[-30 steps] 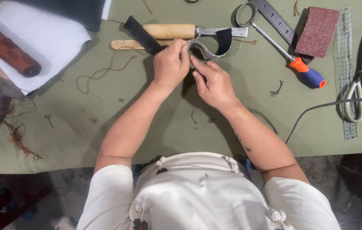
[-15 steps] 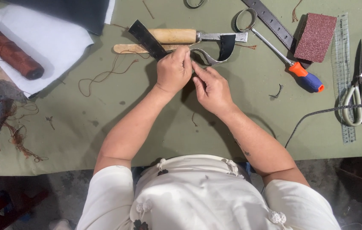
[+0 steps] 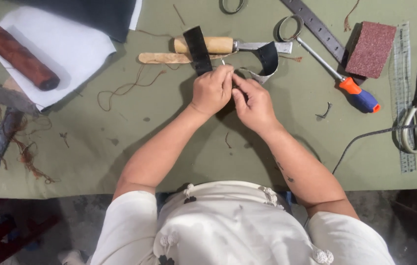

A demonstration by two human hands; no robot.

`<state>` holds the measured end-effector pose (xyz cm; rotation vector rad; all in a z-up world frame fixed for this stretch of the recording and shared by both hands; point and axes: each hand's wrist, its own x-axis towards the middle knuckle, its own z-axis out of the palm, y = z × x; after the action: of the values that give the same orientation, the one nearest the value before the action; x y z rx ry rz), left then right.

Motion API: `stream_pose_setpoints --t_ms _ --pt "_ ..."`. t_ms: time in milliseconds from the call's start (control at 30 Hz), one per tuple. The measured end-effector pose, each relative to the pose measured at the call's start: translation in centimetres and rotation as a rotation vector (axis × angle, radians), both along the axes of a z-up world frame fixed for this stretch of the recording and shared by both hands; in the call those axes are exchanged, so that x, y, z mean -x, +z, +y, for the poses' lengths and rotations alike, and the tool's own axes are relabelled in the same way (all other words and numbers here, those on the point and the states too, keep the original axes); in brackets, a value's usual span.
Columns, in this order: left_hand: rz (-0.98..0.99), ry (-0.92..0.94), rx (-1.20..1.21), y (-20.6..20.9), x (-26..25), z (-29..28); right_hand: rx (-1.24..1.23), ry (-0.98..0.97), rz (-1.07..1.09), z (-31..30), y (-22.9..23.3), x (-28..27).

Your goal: Using a manual awl to punch holes into a strip of black leather on a workshop table.

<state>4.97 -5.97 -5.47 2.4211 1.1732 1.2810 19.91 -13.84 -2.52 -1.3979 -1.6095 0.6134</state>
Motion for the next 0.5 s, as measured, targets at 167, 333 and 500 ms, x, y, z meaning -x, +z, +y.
stream_pose_setpoints --t_ms 167,333,500 --pt "-0.078 -0.055 0.044 0.8 0.5 1.1 -0.037 0.068 0.167 0.9 -0.4 -0.8" --pt "-0.012 -0.061 -0.015 1.1 1.2 1.5 -0.03 0.144 0.243 1.0 -0.5 -1.3" --pt "-0.141 -0.053 0.062 2.2 1.7 1.3 -0.042 0.16 0.305 0.7 -1.1 -1.3"
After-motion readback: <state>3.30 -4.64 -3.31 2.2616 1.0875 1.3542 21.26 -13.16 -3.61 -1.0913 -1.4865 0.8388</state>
